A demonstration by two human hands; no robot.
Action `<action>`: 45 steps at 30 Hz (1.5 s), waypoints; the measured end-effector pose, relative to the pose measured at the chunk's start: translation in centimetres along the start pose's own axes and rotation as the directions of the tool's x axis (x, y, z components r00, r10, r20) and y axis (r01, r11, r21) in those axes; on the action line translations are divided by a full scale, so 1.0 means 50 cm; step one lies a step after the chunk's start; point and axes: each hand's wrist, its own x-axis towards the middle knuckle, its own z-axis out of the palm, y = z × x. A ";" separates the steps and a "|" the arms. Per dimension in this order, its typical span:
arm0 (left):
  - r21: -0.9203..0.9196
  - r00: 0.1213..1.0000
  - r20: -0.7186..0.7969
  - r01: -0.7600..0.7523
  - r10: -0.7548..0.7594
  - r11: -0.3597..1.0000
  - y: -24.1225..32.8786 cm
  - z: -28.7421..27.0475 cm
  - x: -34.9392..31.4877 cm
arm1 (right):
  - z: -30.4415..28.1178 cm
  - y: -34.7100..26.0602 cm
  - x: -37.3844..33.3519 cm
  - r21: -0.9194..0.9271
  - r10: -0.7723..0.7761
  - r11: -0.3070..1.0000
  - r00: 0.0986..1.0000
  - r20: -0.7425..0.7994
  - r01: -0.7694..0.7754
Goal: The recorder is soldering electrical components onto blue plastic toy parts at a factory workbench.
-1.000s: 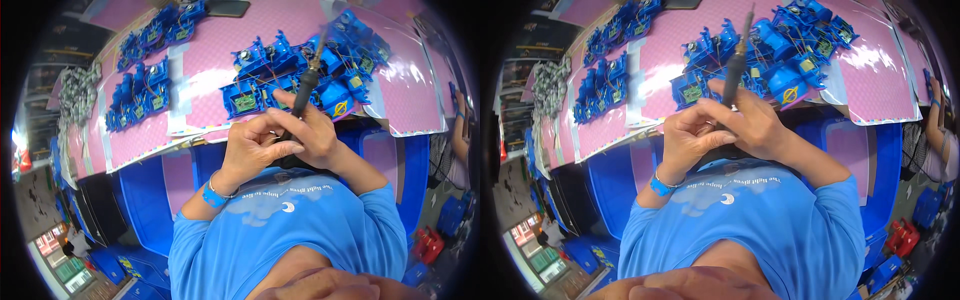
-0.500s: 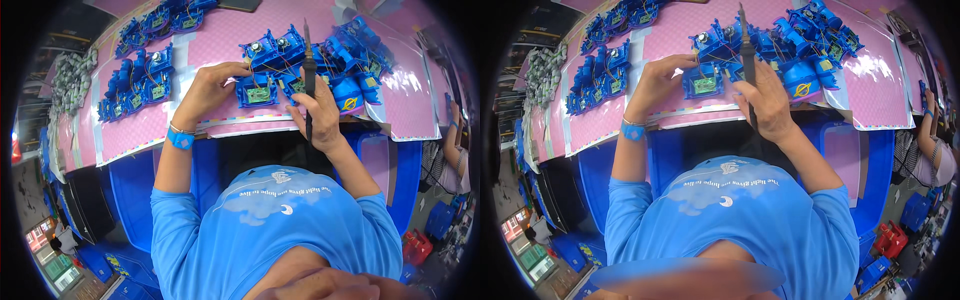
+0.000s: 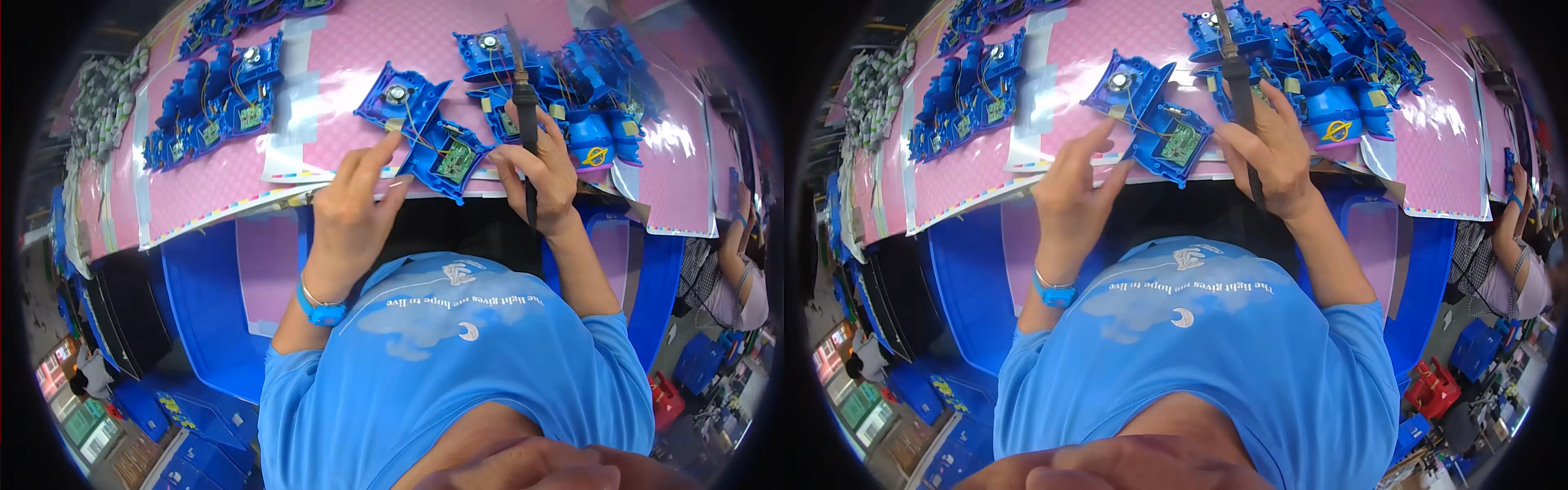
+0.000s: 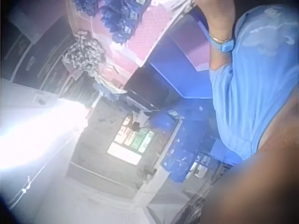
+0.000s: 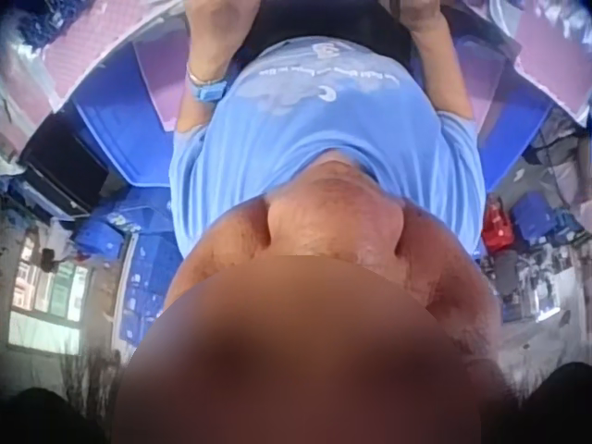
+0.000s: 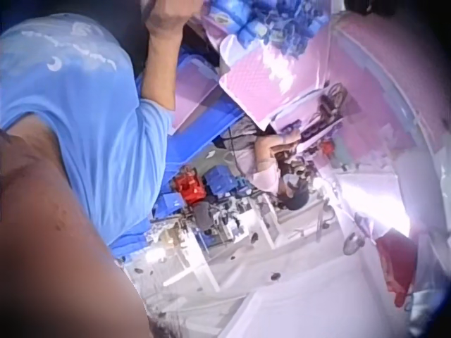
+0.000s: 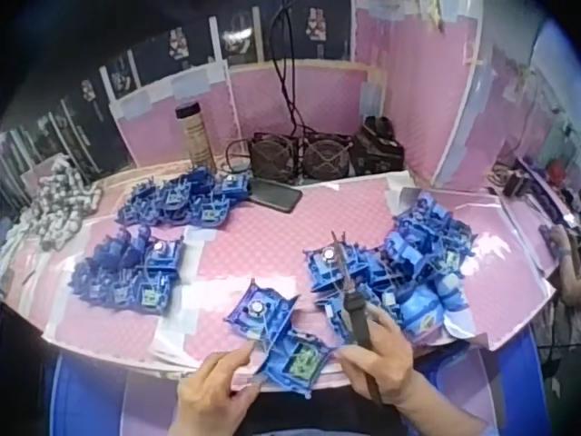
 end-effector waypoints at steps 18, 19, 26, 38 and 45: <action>-0.915 0.887 0.243 0.344 -0.394 0.210 -0.058 -0.061 0.033 | 0.019 -0.098 0.049 0.394 0.175 0.904 0.985 0.008 -0.164; -0.917 0.859 0.260 0.363 -0.441 0.167 -0.042 -0.043 0.031 | 0.027 -0.092 0.053 0.425 0.180 0.889 0.984 0.013 -0.168; -0.458 0.963 -0.112 0.168 -0.245 0.873 -0.061 0.006 0.029 | 0.062 -0.108 0.099 0.500 0.259 0.843 0.964 -0.054 -0.199; -0.442 0.924 0.260 0.371 -0.279 0.817 -0.067 -0.031 0.066 | 0.055 -0.096 0.054 0.525 0.359 0.805 0.931 -0.060 -0.277; -0.929 0.860 0.297 0.361 -0.415 0.083 -0.017 -0.002 0.000 | 0.048 -0.110 0.066 0.612 0.295 0.743 0.953 0.063 -0.270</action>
